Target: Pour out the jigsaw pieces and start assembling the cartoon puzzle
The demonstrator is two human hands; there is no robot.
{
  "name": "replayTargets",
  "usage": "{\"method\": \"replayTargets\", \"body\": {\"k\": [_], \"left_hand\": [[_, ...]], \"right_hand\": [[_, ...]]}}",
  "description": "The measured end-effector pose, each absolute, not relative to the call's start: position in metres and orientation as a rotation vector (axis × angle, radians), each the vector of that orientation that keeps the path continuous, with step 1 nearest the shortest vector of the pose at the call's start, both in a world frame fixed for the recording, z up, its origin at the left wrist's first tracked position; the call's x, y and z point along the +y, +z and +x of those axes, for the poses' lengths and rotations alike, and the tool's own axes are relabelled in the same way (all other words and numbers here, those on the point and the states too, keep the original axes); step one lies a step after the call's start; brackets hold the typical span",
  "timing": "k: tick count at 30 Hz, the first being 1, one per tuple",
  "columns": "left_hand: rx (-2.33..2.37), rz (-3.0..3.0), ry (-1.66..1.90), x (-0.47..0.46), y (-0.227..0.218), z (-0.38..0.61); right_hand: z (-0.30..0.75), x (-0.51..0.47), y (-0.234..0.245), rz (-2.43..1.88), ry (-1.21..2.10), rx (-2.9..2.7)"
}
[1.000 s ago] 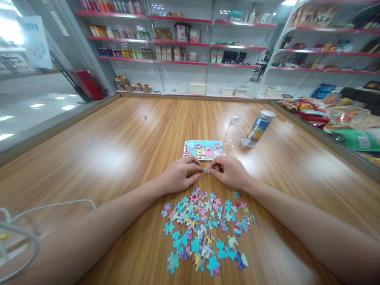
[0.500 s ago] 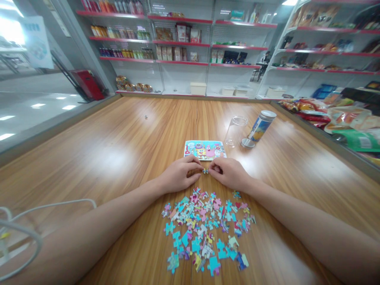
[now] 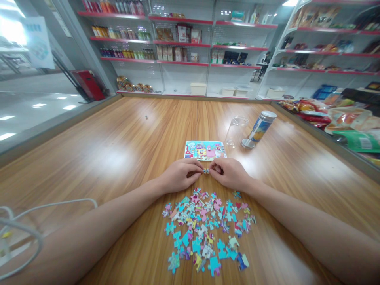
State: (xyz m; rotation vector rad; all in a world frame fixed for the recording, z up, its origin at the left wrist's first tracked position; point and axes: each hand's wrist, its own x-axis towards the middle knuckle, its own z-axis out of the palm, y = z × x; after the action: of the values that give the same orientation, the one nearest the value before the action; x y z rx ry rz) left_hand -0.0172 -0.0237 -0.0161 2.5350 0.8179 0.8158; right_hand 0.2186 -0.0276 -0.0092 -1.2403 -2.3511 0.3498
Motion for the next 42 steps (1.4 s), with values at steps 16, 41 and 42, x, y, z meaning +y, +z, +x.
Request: {"method": "replayTargets", "body": {"k": [16, 41, 42], "left_hand": [[0.809, 2.535, 0.806, -0.0238, -0.0149, -0.0173], [0.788, 2.551, 0.794, -0.0242, -0.0158, -0.0168], [0.790, 2.552, 0.794, -0.0241, -0.0157, -0.0167]], "right_hand": [[0.2171, -0.0267, -0.0056, -1.287, 0.398, -2.333], [0.2171, -0.0261, -0.0078, -1.292, 0.377, -2.334], [0.2172, -0.0261, -0.0078, -1.293, 0.372, -2.333]]}}
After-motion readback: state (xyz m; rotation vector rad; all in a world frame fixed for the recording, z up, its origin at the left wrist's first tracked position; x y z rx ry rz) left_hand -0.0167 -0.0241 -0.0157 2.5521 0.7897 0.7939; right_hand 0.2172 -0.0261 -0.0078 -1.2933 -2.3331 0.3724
